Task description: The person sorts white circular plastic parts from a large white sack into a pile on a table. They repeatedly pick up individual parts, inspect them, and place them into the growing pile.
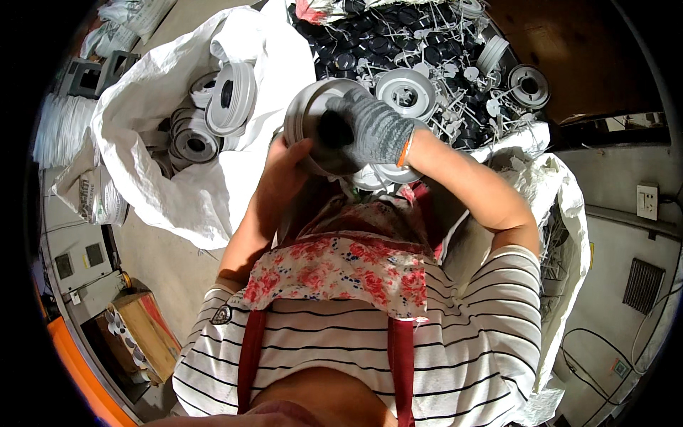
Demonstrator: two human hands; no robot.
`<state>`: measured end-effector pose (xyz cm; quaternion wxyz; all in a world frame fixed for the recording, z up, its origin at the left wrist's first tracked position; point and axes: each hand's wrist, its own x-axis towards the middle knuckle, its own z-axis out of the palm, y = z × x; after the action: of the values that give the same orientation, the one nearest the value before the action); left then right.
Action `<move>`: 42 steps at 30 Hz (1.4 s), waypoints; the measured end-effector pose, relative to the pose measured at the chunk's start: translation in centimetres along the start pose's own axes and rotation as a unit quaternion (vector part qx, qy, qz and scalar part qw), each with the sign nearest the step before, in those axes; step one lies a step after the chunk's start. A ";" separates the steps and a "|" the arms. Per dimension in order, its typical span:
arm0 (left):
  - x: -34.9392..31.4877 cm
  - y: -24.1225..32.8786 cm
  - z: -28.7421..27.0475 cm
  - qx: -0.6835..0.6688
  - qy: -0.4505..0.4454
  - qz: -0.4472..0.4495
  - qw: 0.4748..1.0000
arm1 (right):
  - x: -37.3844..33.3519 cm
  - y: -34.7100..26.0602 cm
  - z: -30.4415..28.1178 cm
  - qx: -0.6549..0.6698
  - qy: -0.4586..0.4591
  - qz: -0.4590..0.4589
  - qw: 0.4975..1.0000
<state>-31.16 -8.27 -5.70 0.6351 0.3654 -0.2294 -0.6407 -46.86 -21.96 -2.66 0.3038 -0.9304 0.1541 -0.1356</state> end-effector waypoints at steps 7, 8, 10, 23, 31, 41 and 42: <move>-1.8 1.3 -1.2 -0.022 0.038 -0.099 0.994 | -0.9 -2.3 1.1 -0.135 -0.078 -0.126 0.980; -2.0 1.3 -1.1 -0.025 0.047 -0.104 0.993 | -1.1 -2.3 1.2 -0.140 -0.063 -0.142 0.978; -2.0 0.4 -1.8 -0.036 0.030 -0.099 0.994 | -1.3 -1.3 2.3 -0.223 -0.022 -0.255 0.941; -3.6 -0.7 -1.5 -0.117 0.024 -0.132 0.984 | -1.4 -1.5 4.8 -0.135 -0.138 -0.159 0.968; -4.1 0.1 -0.7 0.144 0.078 -0.027 0.986 | -0.8 0.5 7.1 0.067 0.102 0.033 0.992; -4.1 7.0 -6.7 0.600 0.375 0.305 0.637 | 3.1 5.4 6.2 -0.076 -0.068 0.185 0.977; -3.6 8.8 -7.4 0.621 0.442 0.352 0.543 | 4.0 7.0 4.4 -0.199 -0.122 0.250 0.940</move>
<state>-20.17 -4.24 -3.05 0.4448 0.7953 -0.3707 0.1792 -43.10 -26.55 -9.70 0.1528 -0.9128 0.3671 0.0932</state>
